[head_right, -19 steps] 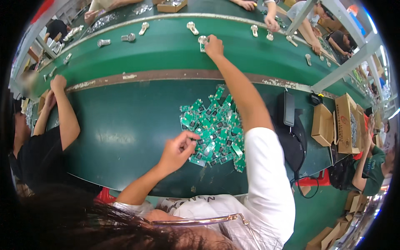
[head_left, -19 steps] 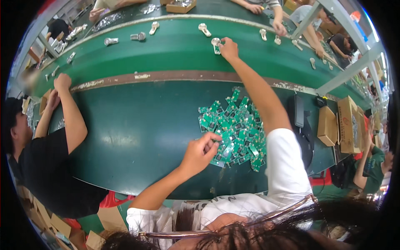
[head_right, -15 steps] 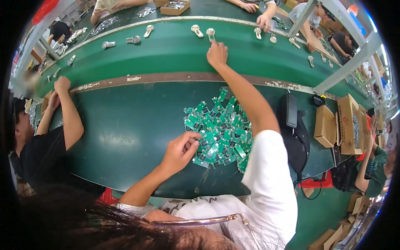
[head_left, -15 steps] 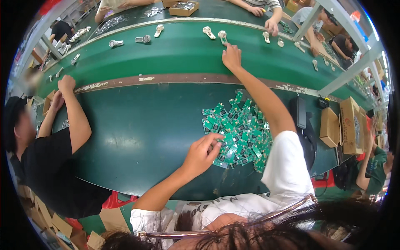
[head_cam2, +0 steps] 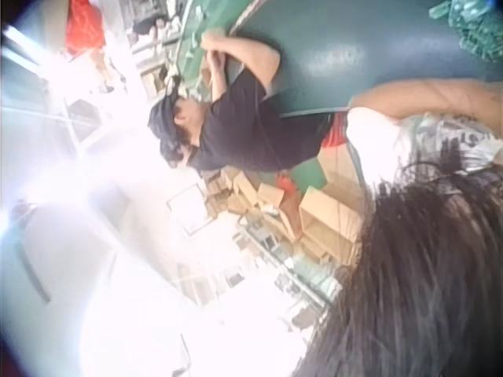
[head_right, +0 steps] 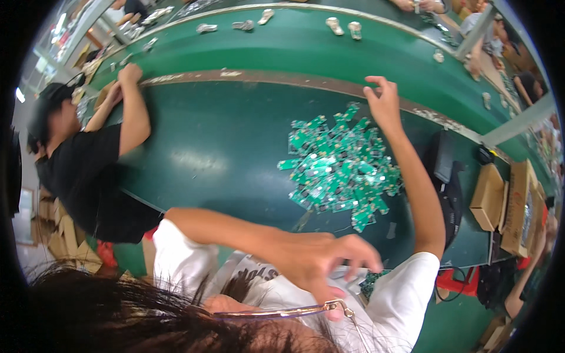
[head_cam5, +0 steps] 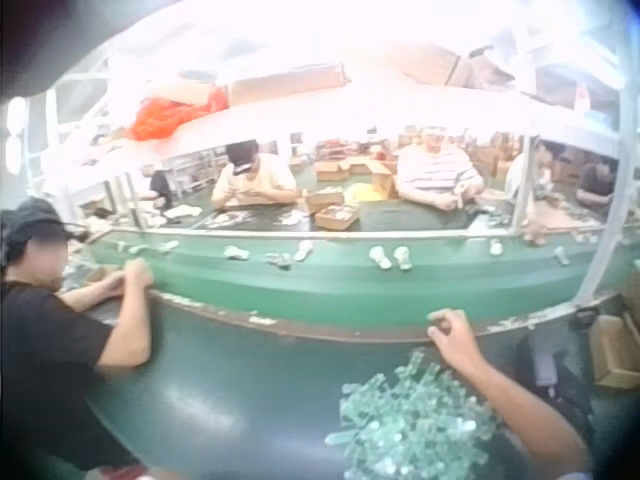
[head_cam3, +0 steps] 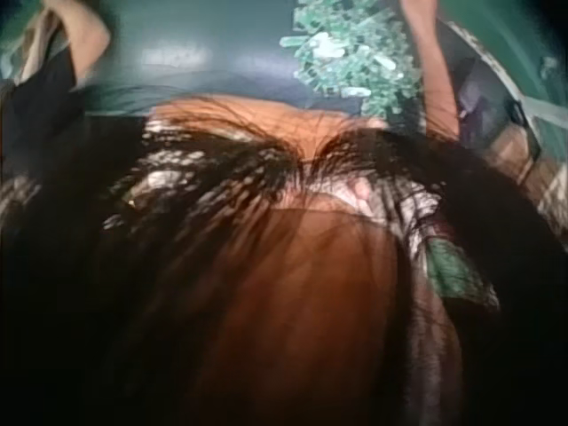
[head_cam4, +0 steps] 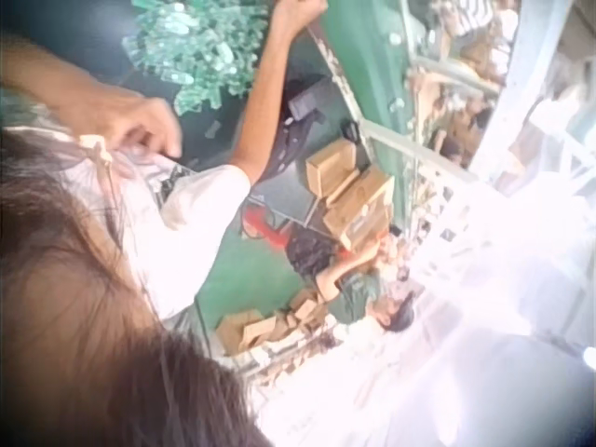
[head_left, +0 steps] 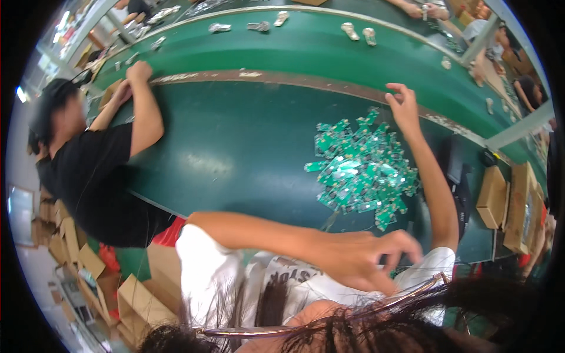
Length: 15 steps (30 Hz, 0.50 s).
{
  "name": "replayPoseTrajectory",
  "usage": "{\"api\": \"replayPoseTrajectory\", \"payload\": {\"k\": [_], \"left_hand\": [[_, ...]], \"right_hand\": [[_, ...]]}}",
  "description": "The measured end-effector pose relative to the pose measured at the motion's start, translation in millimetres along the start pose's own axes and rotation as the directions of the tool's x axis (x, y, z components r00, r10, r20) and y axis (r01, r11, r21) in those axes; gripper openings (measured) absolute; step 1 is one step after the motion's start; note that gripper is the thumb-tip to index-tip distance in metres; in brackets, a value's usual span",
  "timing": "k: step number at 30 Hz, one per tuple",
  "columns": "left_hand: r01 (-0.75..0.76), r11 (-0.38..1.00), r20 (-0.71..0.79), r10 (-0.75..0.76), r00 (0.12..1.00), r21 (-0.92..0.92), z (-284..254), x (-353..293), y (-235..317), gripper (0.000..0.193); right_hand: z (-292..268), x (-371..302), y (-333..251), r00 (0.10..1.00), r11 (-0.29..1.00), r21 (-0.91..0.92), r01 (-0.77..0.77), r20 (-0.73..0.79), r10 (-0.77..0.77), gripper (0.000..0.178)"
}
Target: Assembling electronic components by hand on an assembly line.
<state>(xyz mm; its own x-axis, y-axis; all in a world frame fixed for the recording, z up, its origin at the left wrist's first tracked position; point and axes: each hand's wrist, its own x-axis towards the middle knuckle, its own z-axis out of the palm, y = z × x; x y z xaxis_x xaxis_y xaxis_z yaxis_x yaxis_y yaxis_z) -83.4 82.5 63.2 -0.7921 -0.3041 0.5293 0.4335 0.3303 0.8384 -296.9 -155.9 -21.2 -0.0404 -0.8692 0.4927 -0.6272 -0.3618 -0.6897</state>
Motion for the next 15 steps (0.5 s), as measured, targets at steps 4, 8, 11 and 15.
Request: {"api": "replayPoseTrajectory", "payload": {"k": [4, 8, 11, 15], "left_hand": [[-0.219, 0.964, -0.128, 0.201, 0.971, -0.150, 21, 44, 6, 0.082], [-0.344, 0.927, -0.150, 0.323, 0.934, -0.147, 34, 54, -1, 0.076], [-0.340, 0.925, -0.132, 0.321, 0.938, -0.171, 35, 57, -3, 0.072], [-0.278, 0.934, -0.042, 0.276, 0.960, -0.225, 42, 58, -3, 0.073]], "right_hand": [[7, 7, -10, 0.998, 1.000, -0.004, -0.022, -0.053, 0.021, 0.027], [-8, 10, -34, 0.989, 0.966, 0.238, -0.106, -0.071, 0.126, 0.025], [-19, 5, -52, 0.985, 0.918, 0.372, -0.140, -0.045, 0.169, 0.025], [-25, -2, -72, 0.986, 0.879, 0.455, -0.145, -0.010, 0.168, 0.026]]}}
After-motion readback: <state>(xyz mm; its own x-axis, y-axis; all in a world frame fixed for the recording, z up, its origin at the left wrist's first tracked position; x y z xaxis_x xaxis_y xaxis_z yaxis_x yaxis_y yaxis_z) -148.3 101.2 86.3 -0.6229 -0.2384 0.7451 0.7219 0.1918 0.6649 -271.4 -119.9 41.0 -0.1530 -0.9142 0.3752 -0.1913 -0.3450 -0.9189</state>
